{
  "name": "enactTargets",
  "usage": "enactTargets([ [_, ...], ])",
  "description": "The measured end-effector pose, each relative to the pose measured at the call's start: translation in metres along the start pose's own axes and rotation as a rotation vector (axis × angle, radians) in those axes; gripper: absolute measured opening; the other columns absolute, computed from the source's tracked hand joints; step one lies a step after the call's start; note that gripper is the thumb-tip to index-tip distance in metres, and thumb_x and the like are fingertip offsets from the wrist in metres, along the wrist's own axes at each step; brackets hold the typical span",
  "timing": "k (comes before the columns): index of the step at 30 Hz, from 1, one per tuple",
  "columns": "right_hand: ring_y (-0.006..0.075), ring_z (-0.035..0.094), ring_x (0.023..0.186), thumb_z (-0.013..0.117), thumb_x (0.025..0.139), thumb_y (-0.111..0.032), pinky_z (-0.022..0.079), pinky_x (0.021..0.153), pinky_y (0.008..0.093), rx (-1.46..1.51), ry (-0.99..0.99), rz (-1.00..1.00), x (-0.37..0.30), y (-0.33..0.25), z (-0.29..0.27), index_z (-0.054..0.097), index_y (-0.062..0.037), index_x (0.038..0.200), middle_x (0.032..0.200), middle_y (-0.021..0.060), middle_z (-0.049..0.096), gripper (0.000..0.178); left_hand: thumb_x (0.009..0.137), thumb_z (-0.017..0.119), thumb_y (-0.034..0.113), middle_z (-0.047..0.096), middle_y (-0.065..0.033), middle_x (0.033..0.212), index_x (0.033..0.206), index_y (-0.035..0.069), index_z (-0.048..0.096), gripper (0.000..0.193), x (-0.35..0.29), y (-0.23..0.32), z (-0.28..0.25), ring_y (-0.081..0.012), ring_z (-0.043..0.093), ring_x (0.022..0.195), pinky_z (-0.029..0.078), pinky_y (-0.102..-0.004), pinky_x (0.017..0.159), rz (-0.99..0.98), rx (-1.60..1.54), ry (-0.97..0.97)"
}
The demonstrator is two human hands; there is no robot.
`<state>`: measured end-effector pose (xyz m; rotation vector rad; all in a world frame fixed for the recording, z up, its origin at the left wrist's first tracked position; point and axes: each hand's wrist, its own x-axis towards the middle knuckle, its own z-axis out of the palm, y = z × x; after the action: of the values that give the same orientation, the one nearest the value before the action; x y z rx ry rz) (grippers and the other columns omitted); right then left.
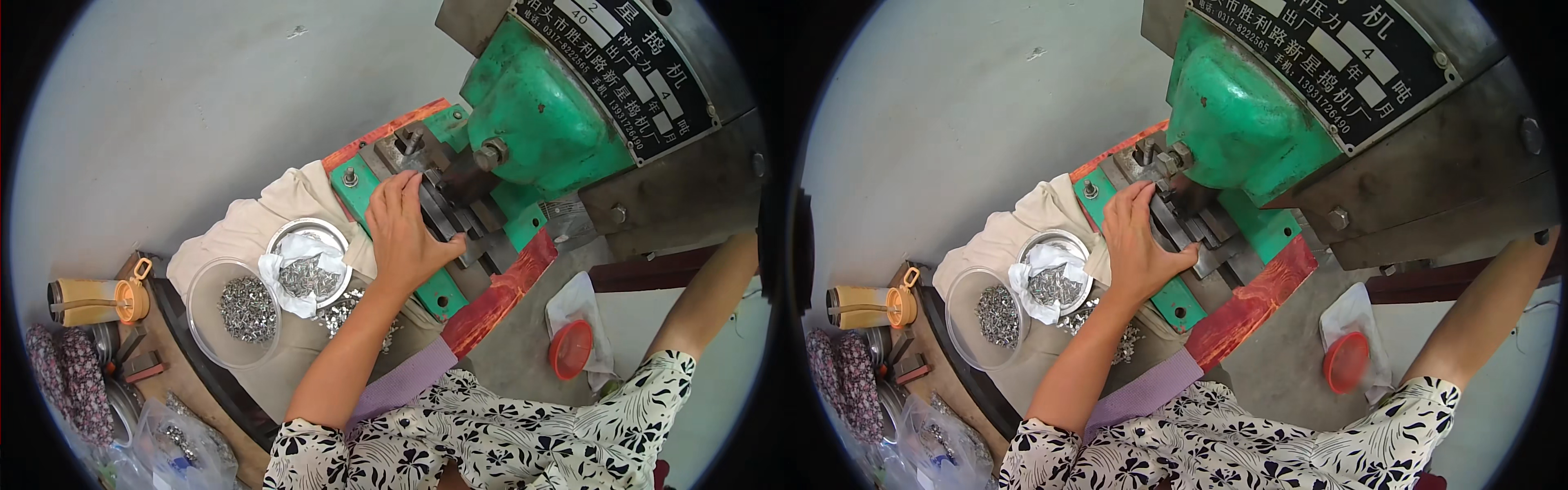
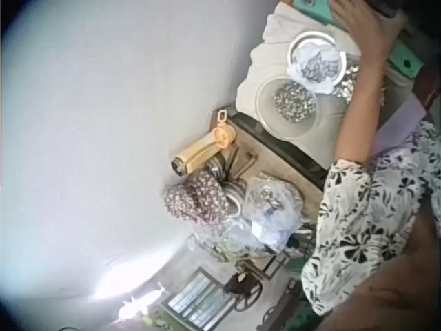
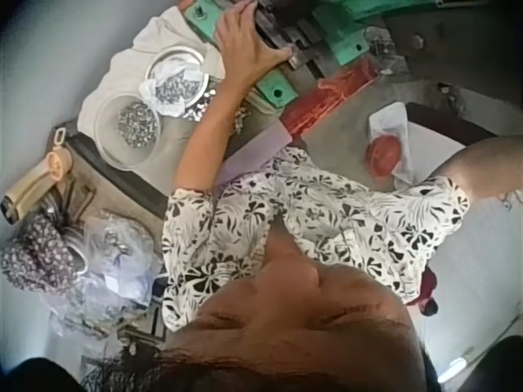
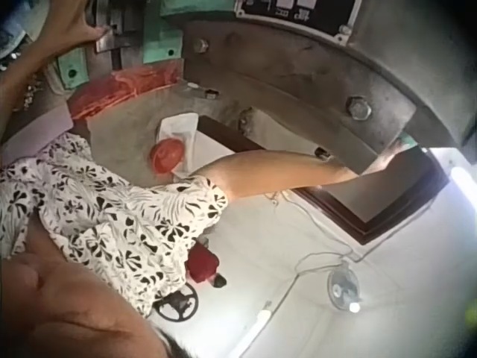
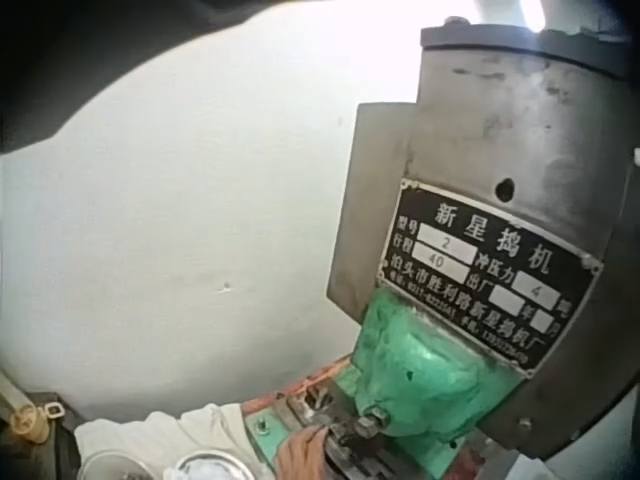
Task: Manually attaching small metal clips to a flexible strip and using a press machine.
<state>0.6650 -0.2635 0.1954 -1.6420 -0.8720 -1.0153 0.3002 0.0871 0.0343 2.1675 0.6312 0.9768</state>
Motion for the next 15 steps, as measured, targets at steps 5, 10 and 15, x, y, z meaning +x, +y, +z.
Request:
enactTargets([
  [5, 0.0223, 0.065, 0.094, 0.06, 0.097, -0.022, 0.055, 0.082, 0.0357, -0.058, -0.023, -0.04, 0.014, 0.003, 0.001, 0.061, 0.0046, 0.116, 0.107, 0.0125, 0.067, 0.033, 0.052, 0.086, 0.025, 0.048, -0.0124, 0.133, 0.129, -0.002, 0.05, 0.089, 0.003, 0.001, 0.0, -0.0345, 0.041, 0.128, 0.033, -0.0468, 0.107, -0.034, 0.002, -0.006],
  [10, 0.0228, 0.065, 0.095, 0.06, 0.097, -0.023, 0.055, 0.083, 0.036, -0.113, -0.049, -0.067, 0.018, 0.006, -0.002, 0.061, 0.005, 0.117, 0.108, 0.0131, 0.067, 0.034, 0.053, 0.086, 0.025, 0.047, -0.0123, 0.134, 0.131, 0.0, 0.048, 0.091, 0.001, 0.0, 0.001, -0.0353, 0.041, 0.125, 0.033, -0.0474, 0.107, -0.03, 0.005, 0.013],
  [15, 0.0233, 0.065, 0.096, 0.06, 0.097, -0.023, 0.055, 0.084, 0.0364, -0.183, -0.06, -0.095, 0.024, 0.012, -0.01, 0.061, 0.0053, 0.117, 0.109, 0.0138, 0.067, 0.035, 0.054, 0.087, 0.027, 0.046, -0.0121, 0.135, 0.133, 0.0, 0.047, 0.093, 0.001, -0.003, 0.004, -0.0353, 0.041, 0.126, 0.033, -0.0473, 0.107, -0.016, -0.006, -0.009],
])
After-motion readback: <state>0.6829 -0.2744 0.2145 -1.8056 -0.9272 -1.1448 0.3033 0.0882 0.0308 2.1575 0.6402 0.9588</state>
